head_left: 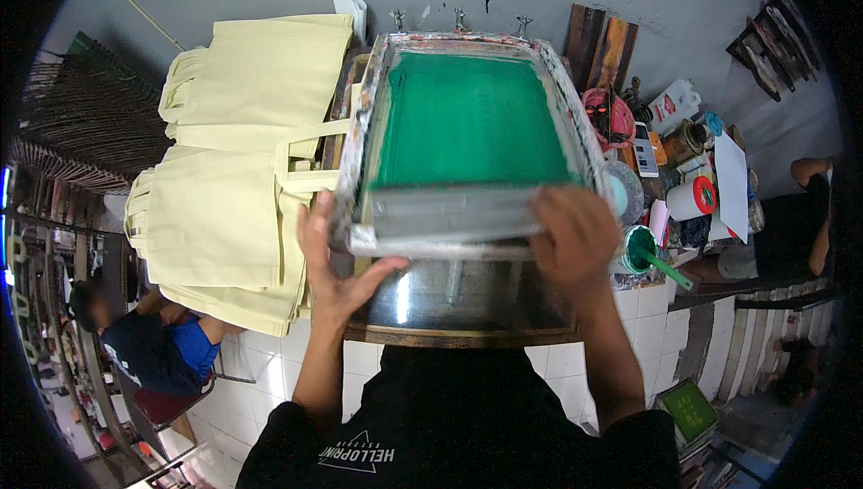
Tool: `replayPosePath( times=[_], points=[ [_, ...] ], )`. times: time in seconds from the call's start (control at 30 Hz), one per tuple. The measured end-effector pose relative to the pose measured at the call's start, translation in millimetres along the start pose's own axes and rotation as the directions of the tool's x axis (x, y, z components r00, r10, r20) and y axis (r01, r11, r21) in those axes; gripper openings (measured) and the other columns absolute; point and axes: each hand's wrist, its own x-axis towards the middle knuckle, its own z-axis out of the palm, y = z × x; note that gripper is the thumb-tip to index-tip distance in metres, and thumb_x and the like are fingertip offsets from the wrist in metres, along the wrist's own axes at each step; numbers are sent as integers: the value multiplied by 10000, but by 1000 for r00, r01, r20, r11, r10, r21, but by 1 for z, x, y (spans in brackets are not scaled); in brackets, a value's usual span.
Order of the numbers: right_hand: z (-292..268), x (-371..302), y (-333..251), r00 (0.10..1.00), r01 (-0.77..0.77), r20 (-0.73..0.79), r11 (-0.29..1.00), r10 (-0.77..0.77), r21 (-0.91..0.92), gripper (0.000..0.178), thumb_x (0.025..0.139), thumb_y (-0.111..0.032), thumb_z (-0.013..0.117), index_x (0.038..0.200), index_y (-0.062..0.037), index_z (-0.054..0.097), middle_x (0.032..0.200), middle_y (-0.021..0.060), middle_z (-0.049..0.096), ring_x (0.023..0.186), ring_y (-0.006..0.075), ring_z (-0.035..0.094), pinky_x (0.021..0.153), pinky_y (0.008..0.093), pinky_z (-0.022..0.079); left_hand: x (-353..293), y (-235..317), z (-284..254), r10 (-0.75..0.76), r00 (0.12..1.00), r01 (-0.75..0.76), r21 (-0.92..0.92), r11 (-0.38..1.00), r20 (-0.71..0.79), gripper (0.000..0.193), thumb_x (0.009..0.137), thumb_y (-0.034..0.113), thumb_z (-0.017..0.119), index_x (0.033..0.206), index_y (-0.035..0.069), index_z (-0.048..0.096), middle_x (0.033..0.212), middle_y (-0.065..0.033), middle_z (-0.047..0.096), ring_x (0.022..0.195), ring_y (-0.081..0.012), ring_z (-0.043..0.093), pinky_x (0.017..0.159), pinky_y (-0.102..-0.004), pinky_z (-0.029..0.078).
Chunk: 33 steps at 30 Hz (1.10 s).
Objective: The person performs a series of screen-printing cycles on fabric bags, placing each bag on the printing surface, pulling a squeegee across a green screen, and then moving the printed bag to a stack.
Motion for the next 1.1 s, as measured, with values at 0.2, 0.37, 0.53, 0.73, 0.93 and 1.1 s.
replayPosePath(
  times=[0.2, 0.37, 0.53, 0.73, 0.93, 1.1],
  points=[
    [-42, 154, 43, 976, 131, -144, 970, -162, -203, 216, 845, -293, 731, 918, -91, 716, 809, 111, 690, 782, 315, 673, 672, 421, 499, 82, -22, 13, -535, 804, 554, -3, 832, 259, 905, 831, 306, 832, 1544, 21, 354, 1503, -279, 462, 1429, -389, 421, 1203, -533, 254],
    [-51, 236, 42, 990, -108, -108, 969, 85, -224, 328, 907, -328, 696, 835, -8, 705, 782, 214, 687, 741, 385, 672, 705, 474, 510, 60, -82, 30, -685, 619, 405, 591, 697, 384, 1007, 747, 439, 855, 1517, -8, 385, 1464, -223, 516, 1331, -427, 482, 1155, -588, 246],
    [-49, 272, 65, 982, -112, -177, 953, 64, -280, 356, 869, -355, 733, 815, -5, 703, 769, 219, 682, 721, 394, 660, 698, 473, 502, 77, -100, 38, -744, 466, 422, 619, 663, 479, 654, 705, 447, 872, 1162, 13, 695, 1132, -185, 693, 1261, -404, 524, 1081, -568, 311],
    [-49, 302, 80, 970, -237, -109, 951, 218, -199, 387, 821, -365, 779, 809, 14, 702, 743, 235, 667, 690, 393, 645, 669, 459, 490, 100, -74, -5, -682, 646, 647, 229, 727, 342, 414, 899, 361, 734, 1135, 25, 679, 1100, -201, 681, 1121, -376, 597, 1092, -518, 310],
    [-47, 321, 86, 979, -193, -110, 960, 173, -205, 408, 806, -375, 786, 829, 26, 712, 755, 265, 660, 701, 408, 647, 682, 469, 490, 105, -169, -165, -734, 679, 599, 598, 532, -28, 500, 884, 500, 672, 1171, 91, 704, 1220, -194, 675, 1222, -367, 576, 1069, -534, 359],
    [-40, 327, 96, 987, -140, -103, 965, 120, -220, 421, 800, -380, 785, 845, 33, 715, 773, 276, 661, 727, 431, 649, 694, 479, 490, 112, -235, -283, -292, 857, 428, 902, -56, -425, 555, 887, 165, 618, 1426, 102, 500, 1459, -180, 522, 1397, -419, 411, 1097, -678, 280]
  ],
)
